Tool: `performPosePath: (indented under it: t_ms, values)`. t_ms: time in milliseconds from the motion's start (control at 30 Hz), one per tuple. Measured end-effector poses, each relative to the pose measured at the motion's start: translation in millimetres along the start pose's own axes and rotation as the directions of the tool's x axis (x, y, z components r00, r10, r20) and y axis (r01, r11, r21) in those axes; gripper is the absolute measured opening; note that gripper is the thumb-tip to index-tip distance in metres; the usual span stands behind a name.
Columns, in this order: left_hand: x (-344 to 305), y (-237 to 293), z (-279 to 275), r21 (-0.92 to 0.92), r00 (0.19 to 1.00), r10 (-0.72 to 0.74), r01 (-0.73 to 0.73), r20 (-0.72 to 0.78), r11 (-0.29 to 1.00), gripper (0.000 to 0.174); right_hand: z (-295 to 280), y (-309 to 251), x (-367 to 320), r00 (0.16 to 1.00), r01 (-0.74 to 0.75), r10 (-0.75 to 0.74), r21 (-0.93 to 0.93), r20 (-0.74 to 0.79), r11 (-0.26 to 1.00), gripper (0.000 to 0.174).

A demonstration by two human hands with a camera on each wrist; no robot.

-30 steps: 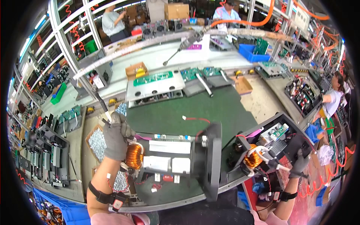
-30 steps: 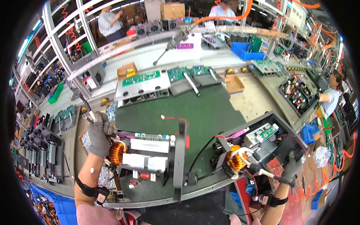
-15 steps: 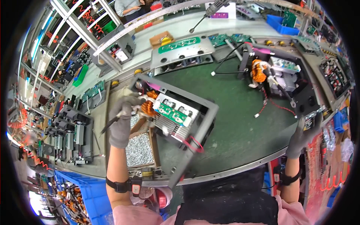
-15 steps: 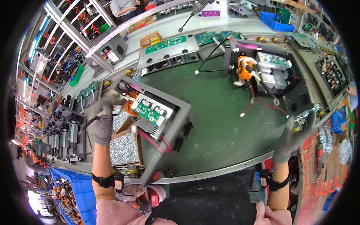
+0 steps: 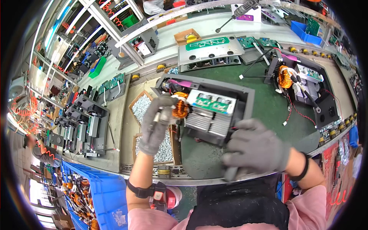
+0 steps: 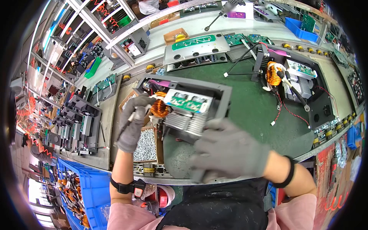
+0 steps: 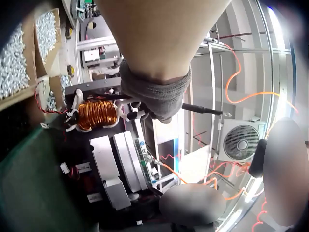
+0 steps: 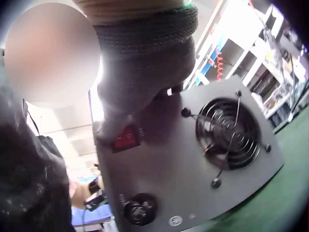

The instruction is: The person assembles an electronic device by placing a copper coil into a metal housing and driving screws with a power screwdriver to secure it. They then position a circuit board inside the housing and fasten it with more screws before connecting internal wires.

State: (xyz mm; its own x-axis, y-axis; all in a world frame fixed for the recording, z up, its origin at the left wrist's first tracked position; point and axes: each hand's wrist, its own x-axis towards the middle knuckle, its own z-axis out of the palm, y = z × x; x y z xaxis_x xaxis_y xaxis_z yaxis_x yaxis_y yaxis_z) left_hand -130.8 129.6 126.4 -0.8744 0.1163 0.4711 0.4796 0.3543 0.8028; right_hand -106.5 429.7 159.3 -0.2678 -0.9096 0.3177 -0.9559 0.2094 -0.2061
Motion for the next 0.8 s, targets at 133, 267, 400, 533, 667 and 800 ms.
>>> performPosePath:
  t_ms: [133,267,400,533,667,800]
  values:
    - [-9.6,20.9,42.7,0.204,0.995,0.101,-0.102,0.014,0.974,0.036,-52.2,21.7,-33.9,0.948,-0.220,0.215,-0.007,0.235,0.976,0.049]
    - [-17.3,39.7,54.1,0.297,0.937,0.137,-0.238,0.321,0.925,0.057,-69.7,26.1,-69.7,0.859,-0.382,0.439,-0.241,0.264,0.892,0.052]
    - [14.9,35.9,24.2,0.481,0.951,0.205,-0.294,0.230,0.826,0.048,-58.9,9.4,-85.1,0.834,-0.460,0.545,-0.431,0.092,0.777,0.042]
    - [45.8,-13.5,11.7,0.519,0.943,0.211,-0.320,0.260,0.793,0.050,-46.7,-21.4,-35.3,0.773,-0.631,0.562,-0.441,-0.293,0.638,0.025]
    - [51.5,-28.8,36.4,0.441,0.947,0.032,-0.179,0.320,0.879,0.054,-8.5,-16.1,22.9,0.697,-0.683,0.446,-0.330,-0.562,0.651,0.025]
    - [52.7,-36.2,42.2,0.414,0.968,0.011,-0.117,0.250,0.903,0.051,39.5,53.5,49.4,0.732,-0.664,0.447,-0.393,-0.513,0.636,0.019]
